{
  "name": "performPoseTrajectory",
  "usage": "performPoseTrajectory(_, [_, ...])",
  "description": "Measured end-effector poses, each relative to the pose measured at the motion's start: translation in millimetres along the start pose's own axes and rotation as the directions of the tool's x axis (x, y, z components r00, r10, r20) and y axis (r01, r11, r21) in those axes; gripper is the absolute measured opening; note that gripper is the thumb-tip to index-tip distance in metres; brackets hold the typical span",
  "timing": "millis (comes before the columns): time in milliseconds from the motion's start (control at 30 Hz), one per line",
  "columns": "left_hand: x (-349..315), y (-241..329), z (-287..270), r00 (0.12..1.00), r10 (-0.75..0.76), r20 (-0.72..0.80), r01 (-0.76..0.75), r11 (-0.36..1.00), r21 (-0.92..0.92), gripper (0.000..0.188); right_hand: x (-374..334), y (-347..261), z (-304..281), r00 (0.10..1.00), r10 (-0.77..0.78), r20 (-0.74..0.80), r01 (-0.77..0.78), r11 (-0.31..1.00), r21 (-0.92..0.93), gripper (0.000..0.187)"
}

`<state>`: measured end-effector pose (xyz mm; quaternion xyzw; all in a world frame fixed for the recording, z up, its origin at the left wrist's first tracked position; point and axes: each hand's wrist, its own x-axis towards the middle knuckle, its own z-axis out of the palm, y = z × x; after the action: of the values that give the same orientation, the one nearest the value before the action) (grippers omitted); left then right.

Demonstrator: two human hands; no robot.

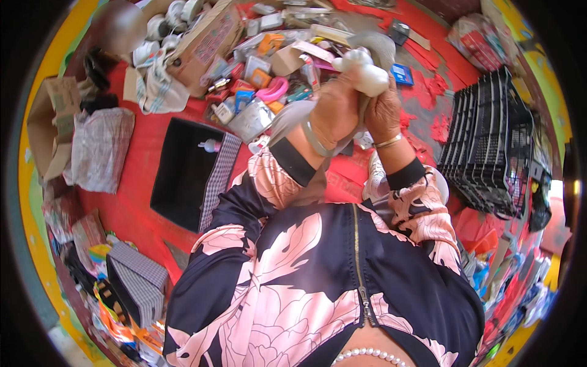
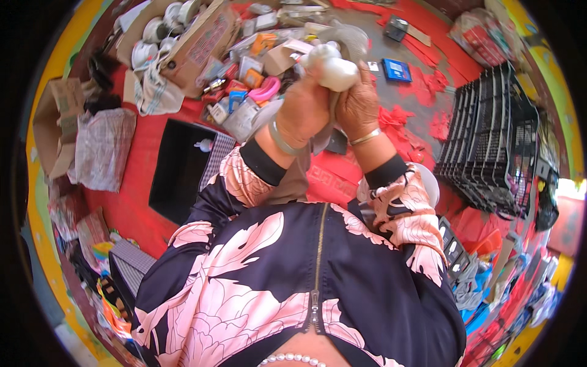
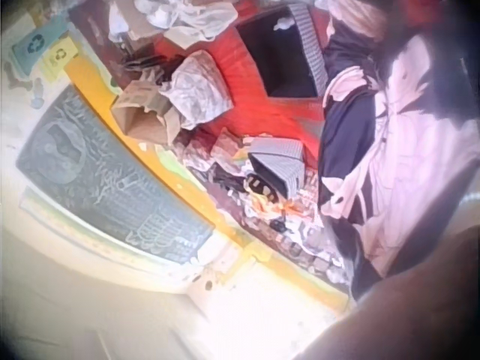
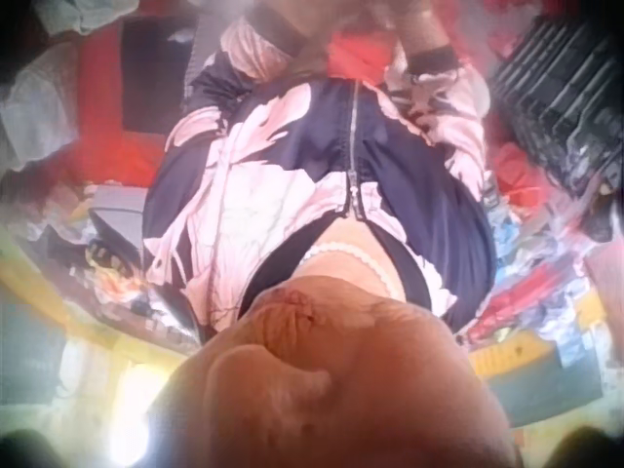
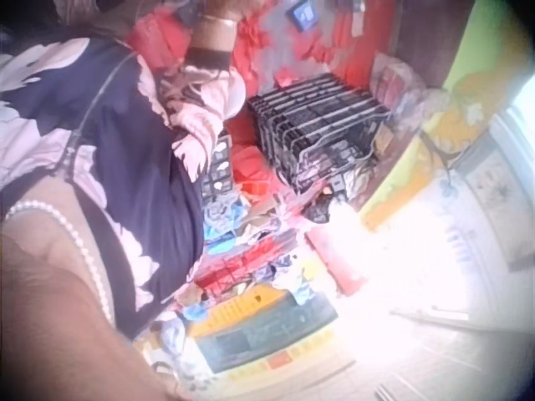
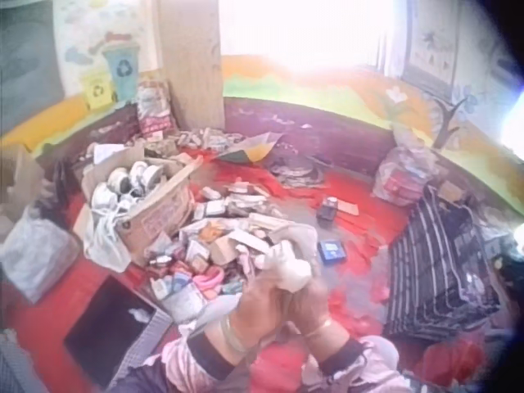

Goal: The person picks up various items from a pile on the floor and wipes them with a cloth by hand before placing them into a black bin.

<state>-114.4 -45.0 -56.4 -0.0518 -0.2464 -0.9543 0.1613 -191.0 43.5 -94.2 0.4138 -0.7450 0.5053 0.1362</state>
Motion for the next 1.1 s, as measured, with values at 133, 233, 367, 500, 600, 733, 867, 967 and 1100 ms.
performPoseTrajectory(133, [-18.0, 16.4, 8.2, 0.999, 0.036, 0.023, -0.036, 0.999, 0.014, 0.036, 3.6, -36.9, -4.4, 0.99, -0.089, 0.11, 0.127, 0.9, -0.416, 0.031])
performPoseTrajectory(233, [-36.6, 32.9, -2.2, 0.995, -0.006, -0.103, 0.011, 0.998, 0.054, 0.035, 3.2, -46.7, -4.6, 0.98, -0.069, 0.188, 0.155, 0.857, -0.492, 0.024])
performPoseTrajectory(367, [-71.1, 105.3, -58.9, 0.962, 0.125, -0.242, -0.119, 0.992, 0.041, 0.033, -5.1, -11.5, -33.7, 0.994, 0.073, 0.087, -0.027, 0.894, -0.447, 0.026])
performPoseTrajectory(500, [-150.3, 190.6, -187.0, 0.694, 0.3, -0.654, -0.308, 0.945, 0.107, 0.027, -4.8, 22.1, -96.9, 0.962, 0.269, -0.053, -0.274, 0.938, -0.213, 0.025])
performPoseTrajectory(600, [-228.1, 215.3, -271.4, 0.323, 0.229, -0.918, -0.242, 0.958, 0.154, 0.028, -18.5, 49.1, -117.6, 0.837, 0.545, -0.055, -0.526, 0.827, 0.199, 0.027])
performPoseTrajectory(733, [-292.1, 205.1, -335.2, 0.145, 0.211, -0.967, -0.301, 0.94, 0.16, 0.043, -18.6, 49.0, -118.8, 0.751, 0.66, 0.032, -0.621, 0.688, 0.376, 0.026])
performPoseTrajectory(867, [-282.0, 189.0, -343.0, -0.106, 0.26, -0.96, -0.377, 0.883, 0.28, 0.051, -13.4, 39.4, -107.8, 0.732, 0.681, 0.024, -0.621, 0.653, 0.434, 0.025])
performPoseTrajectory(967, [-250.8, 173.2, -344.0, -0.197, 0.487, -0.851, -0.145, 0.844, 0.517, 0.042, -5.0, 28.6, -101.3, 0.711, 0.701, 0.06, -0.644, 0.614, 0.458, 0.025])
performPoseTrajectory(1100, [-191.1, 118.3, -341.5, 0.297, 0.751, -0.59, 0.447, 0.437, 0.78, 0.029, 0.3, 27.2, -97.3, 0.694, 0.716, 0.075, -0.651, 0.58, 0.49, 0.025])
